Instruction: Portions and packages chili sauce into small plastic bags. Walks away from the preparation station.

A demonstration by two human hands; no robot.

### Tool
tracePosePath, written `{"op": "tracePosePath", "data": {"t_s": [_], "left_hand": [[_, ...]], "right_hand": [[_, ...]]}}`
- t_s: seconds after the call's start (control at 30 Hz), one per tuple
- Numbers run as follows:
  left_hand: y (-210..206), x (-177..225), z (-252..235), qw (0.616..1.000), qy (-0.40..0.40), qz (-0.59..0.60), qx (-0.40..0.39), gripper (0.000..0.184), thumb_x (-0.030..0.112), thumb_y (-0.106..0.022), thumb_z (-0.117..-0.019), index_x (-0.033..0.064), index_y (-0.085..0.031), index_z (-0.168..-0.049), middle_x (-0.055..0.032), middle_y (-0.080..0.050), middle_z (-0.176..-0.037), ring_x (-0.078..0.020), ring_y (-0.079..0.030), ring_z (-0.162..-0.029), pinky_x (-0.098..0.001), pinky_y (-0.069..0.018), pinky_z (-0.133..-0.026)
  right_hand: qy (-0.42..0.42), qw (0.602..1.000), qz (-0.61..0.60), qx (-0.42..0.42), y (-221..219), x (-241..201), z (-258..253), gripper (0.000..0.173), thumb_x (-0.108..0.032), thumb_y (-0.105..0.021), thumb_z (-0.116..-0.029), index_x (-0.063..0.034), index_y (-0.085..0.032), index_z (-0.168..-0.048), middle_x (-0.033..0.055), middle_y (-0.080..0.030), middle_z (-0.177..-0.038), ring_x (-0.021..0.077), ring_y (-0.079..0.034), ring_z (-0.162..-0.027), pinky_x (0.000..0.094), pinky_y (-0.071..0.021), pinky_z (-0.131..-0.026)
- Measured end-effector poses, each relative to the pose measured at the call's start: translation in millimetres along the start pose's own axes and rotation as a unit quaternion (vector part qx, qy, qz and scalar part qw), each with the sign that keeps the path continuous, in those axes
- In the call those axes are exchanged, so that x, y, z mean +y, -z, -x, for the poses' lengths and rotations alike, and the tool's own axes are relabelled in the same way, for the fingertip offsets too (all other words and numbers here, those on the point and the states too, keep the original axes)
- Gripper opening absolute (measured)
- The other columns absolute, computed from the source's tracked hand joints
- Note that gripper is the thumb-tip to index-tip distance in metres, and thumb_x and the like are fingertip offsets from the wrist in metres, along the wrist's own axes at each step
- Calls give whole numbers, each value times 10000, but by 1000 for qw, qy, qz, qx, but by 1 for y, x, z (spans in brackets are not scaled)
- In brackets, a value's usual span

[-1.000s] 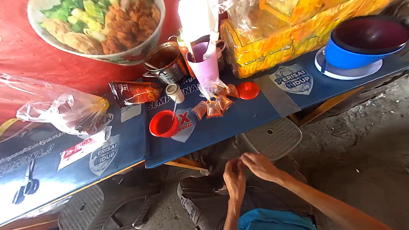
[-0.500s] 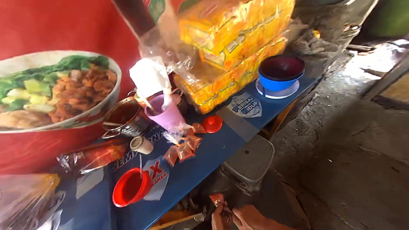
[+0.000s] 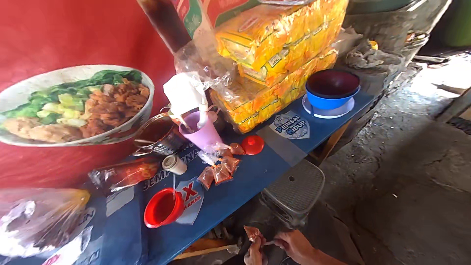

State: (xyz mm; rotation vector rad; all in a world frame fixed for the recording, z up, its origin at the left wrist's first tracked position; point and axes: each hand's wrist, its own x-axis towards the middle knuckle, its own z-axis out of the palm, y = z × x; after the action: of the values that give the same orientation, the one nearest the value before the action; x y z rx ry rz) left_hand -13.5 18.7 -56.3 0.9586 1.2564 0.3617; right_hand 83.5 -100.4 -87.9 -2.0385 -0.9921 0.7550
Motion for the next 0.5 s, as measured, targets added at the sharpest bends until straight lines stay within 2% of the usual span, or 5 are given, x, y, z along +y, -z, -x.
{"op": "tracePosePath", "data": {"t_s": [0.13, 0.2, 0.27, 0.4, 0.5], "left_hand": [[3, 7, -2, 1000, -7, -17, 20, 144, 48, -593, -1000, -52, -680, -945, -64, -687, -761, -44, -551, -578, -195, -429, -523], [6, 4, -3, 1000, -11, -13, 15, 157, 30, -601, -994, -50, -690, -892, -61, -686, -730, -47, -558, -564, -197, -436, -516], [7, 1, -1, 999, -31, -20, 5, 156, 22, -600, -995, -58, -687, -893, -63, -696, -756, -64, -607, -640, -223, -500, -618], [8, 0, -4, 996, -67, -61, 10, 210, 81, -599, -1019, -59, -707, -906, -67, -705, -792, -90, -628, -723, -284, -528, -742], [18, 1, -10, 977, -101, -190, 2, 233, 164, -609, -1024, -16, -737, -951, -88, -726, -849, -166, -667, -787, -401, -543, -790]], "right_hand": [[36, 996, 1, -79, -1, -12, 22, 298, -197, -555, -1032, 14, -754, -1096, 221, -744, -993, 380, -724, -974, 562, -545, -929], [9, 996, -20, -89, 6, -16, 24, 301, -184, -543, -1023, 44, -723, -1103, 234, -722, -992, 381, -709, -965, 554, -543, -907], [-47, 990, -81, -104, 11, -11, 18, 315, -189, -520, -1033, 54, -705, -1111, 229, -706, -964, 354, -689, -927, 553, -525, -879], [-117, 958, -250, -76, 10, -3, 3, 245, -177, -514, -1008, -43, -686, -896, -33, -558, -705, 53, -504, -623, 275, -449, -628], [-98, 976, -188, -58, 21, -9, -4, 239, -213, -599, -1005, -18, -730, -958, 49, -672, -783, 135, -620, -701, 357, -528, -714]]}}
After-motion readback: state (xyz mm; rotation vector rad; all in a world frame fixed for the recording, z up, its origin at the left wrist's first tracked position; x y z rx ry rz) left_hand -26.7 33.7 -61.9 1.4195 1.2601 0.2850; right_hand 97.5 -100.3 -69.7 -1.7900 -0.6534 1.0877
